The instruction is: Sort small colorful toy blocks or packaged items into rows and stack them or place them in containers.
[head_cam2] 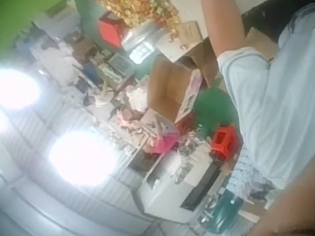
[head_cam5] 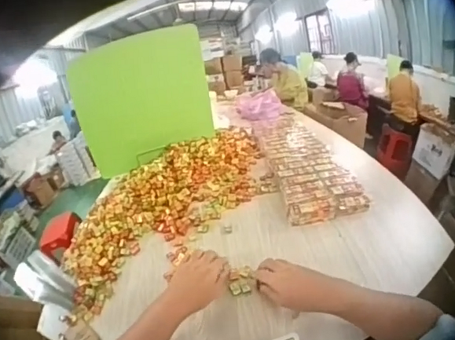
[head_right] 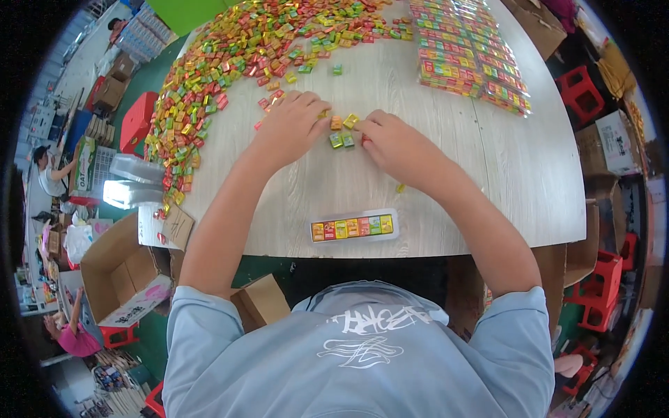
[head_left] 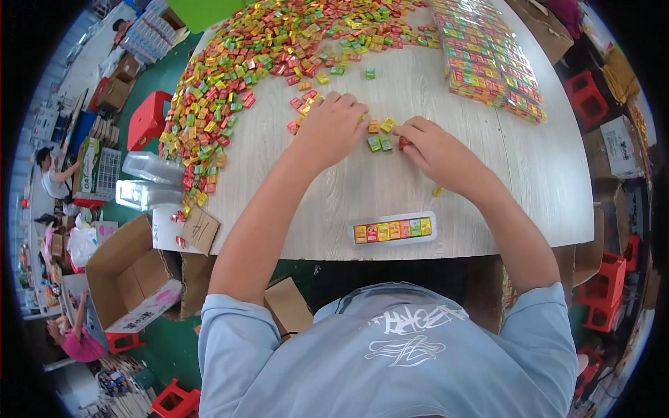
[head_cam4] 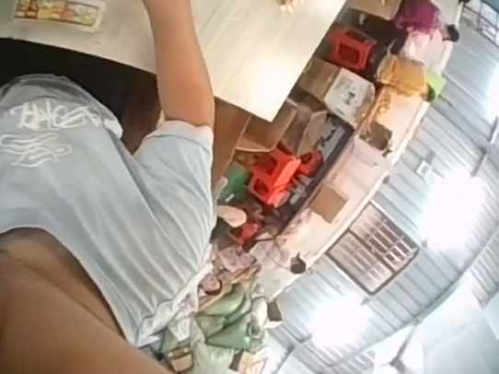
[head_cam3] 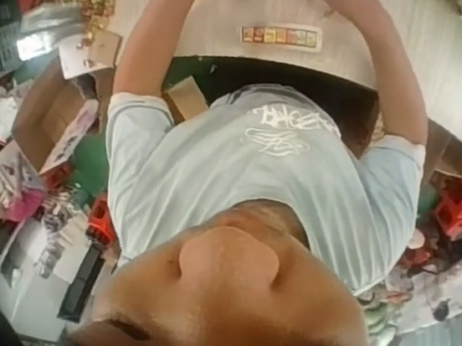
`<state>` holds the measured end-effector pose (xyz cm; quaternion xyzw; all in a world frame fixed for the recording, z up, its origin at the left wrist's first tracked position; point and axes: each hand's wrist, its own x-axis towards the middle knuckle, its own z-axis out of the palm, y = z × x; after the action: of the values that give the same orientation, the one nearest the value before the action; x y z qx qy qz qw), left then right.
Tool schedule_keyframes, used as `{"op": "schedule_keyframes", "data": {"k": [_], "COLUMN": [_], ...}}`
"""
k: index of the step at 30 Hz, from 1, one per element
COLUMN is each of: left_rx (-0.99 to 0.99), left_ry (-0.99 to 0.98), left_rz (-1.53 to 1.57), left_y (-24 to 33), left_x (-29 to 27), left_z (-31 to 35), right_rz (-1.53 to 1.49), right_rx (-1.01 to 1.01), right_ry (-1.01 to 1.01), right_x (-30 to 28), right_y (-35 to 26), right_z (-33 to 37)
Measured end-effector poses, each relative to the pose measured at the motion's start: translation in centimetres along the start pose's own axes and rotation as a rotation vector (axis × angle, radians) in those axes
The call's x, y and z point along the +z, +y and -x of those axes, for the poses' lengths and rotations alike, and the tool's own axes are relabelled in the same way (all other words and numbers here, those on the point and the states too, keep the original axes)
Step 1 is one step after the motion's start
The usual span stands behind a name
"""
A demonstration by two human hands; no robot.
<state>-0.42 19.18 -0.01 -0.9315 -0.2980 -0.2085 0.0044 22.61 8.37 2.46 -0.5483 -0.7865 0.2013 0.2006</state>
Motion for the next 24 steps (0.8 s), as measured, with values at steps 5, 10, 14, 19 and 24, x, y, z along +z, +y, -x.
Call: {"op": "schedule_keyframes", "data": {"k": [5,10,14,19,24], "left_rx": [-0.066,-0.08,-0.08,-0.05,0.023], "left_ry": [-0.163,-0.199,-0.151,-0.171,-0.186], "left_rz": [0.106,0.343,0.361,0.312,0.258], "left_y": [0.1,-0.2,0.6,1.4,1.7], "left_x": [-1.7,-2.3,-1.7,-0.7,-0.9], "left_z": [1.3,2.1,2.1,1.7,1.4], "right_rz": [0.03,0.009,0.047,0.116,0.108], "right_rx": [-0.032,-0.046,-0.084,-0.084,0.048], "right_ry": [0.014,-0.03,-0.061,-0.012,0.061], "right_x": [0.3,0.3,0.8,0.9,0.1], "right_y": [0.8,0.5,0.0,0.4,1.0], "right_z": [-0.1,-0.7,-1.5,-1.0,-0.1]}}
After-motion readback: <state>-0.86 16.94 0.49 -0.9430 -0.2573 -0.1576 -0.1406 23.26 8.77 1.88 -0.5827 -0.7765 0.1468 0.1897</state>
